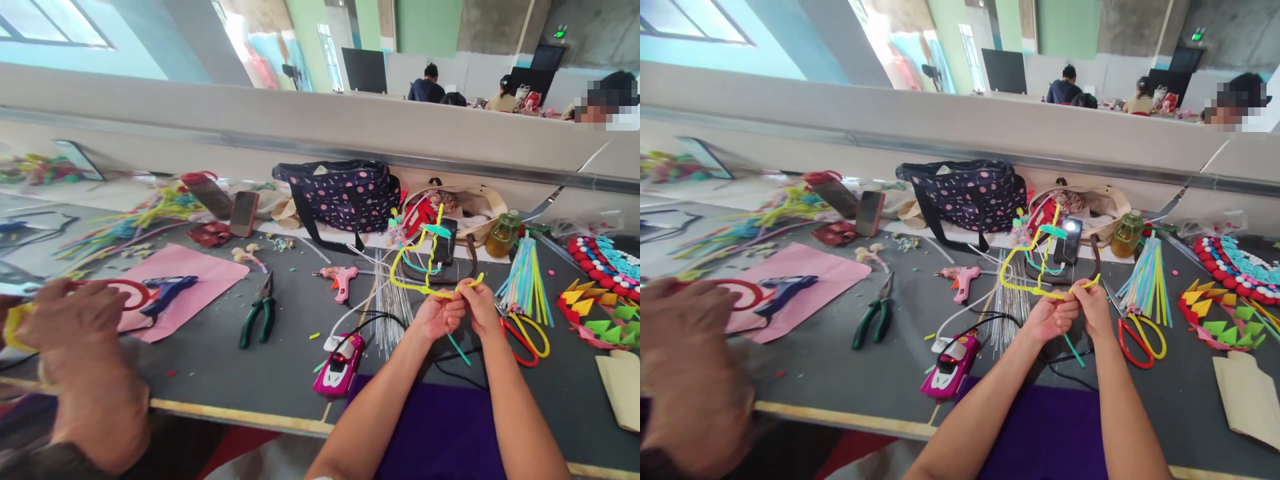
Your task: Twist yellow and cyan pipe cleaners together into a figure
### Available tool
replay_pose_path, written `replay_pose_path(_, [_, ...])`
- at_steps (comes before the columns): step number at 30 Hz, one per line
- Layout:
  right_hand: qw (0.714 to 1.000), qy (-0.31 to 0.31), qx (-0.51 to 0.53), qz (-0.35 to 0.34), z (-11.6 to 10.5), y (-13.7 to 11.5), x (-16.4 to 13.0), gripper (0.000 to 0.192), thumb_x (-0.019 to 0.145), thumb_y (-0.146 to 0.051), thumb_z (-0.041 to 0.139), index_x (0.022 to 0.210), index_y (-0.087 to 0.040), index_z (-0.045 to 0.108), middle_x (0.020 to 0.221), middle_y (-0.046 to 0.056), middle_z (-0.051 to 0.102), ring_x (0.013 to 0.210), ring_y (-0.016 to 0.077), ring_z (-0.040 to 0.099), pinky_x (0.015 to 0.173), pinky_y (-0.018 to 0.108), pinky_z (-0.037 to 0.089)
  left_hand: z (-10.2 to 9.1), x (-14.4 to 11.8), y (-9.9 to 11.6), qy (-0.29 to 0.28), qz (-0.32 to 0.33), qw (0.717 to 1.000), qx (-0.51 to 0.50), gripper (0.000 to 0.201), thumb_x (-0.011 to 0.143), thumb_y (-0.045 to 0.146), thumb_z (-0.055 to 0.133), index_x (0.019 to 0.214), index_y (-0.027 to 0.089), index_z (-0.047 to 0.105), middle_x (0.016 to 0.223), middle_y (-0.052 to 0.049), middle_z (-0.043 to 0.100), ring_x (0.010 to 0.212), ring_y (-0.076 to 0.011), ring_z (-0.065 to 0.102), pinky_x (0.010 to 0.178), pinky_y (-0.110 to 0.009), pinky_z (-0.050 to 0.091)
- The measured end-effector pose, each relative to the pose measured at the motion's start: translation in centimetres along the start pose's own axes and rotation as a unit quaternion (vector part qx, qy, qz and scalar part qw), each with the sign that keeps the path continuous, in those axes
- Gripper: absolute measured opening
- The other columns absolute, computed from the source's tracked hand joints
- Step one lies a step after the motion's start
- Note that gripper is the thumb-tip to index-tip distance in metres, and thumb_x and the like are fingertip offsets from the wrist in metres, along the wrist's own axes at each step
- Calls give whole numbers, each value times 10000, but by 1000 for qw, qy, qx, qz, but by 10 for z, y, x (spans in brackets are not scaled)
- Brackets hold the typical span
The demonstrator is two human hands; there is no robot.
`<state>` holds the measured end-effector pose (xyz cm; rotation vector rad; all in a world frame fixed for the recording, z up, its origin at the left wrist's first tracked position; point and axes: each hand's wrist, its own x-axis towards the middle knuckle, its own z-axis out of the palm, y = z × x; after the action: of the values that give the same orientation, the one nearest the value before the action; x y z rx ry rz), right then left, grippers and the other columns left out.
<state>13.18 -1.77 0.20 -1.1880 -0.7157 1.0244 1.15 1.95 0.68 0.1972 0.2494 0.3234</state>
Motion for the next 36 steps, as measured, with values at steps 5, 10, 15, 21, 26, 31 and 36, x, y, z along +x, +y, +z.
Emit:
replay_pose_path(5, [999, 34, 26, -15, -2, 5, 2, 242, 631, -378, 692, 675, -170, 578, 526, -52, 527, 412, 75, 434, 387, 188, 302, -8, 8, -6, 62, 122, 978, 155, 117, 733, 121, 589, 848, 105, 589, 632, -5, 518, 504, -87, 503, 516, -222, 501])
replay_pose_path(10, [994, 94, 31, -45, -11, 16, 3, 246, 615, -384, 687, 647, -172, 566, 403, -118, 355, 350, 41, 261, 357, 180, 177, -16, 0, -14, 108, 243, 914, 307, 537, 565, 80, 783, 1069, 139, 608, 939, -63, 675, 780, -171, 662, 684, -305, 559])
replay_pose_path(15, [992, 105, 36, -65, -18, 24, -3, 261, 606, -396, 703, 655, -167, 587, 412, -111, 375, 366, 46, 259, 361, 189, 173, -23, -6, -25, 186, 345, 867, 307, 487, 626, 387, 828, 990, 122, 643, 891, -69, 699, 767, -169, 678, 672, -282, 564])
replay_pose_path(21, [995, 36, 66, -63, -20, 25, -10, 310, 588, -430, 730, 667, -158, 602, 447, -102, 392, 395, 47, 284, 376, 182, 218, -32, -3, -28, 226, 336, 881, 245, 314, 703, 312, 796, 880, 98, 651, 831, -88, 718, 720, -158, 702, 644, -235, 565])
replay_pose_path(26, [993, -12, 96, -63, -22, 26, -13, 319, 587, -430, 737, 669, -147, 612, 470, -90, 412, 423, 52, 307, 385, 180, 237, -33, -3, -32, 238, 332, 883, 231, 207, 782, 246, 731, 875, 93, 627, 780, -89, 713, 682, -152, 703, 636, -233, 569])
replay_pose_path(31, [990, -36, 123, -67, -24, 28, -12, 321, 610, -421, 736, 712, -144, 612, 492, -89, 417, 442, 52, 302, 403, 184, 243, -27, -4, -35, 235, 337, 882, 233, 181, 806, 232, 702, 891, 94, 620, 799, -94, 713, 674, -156, 704, 617, -238, 571])
replay_pose_path(36, [986, -50, 144, -67, -27, 29, -10, 308, 618, -399, 746, 735, -155, 601, 489, -103, 397, 443, 51, 288, 414, 186, 228, -15, -9, -37, 233, 331, 878, 256, 293, 697, 142, 776, 929, 90, 606, 801, -110, 718, 689, -189, 711, 609, -269, 580])
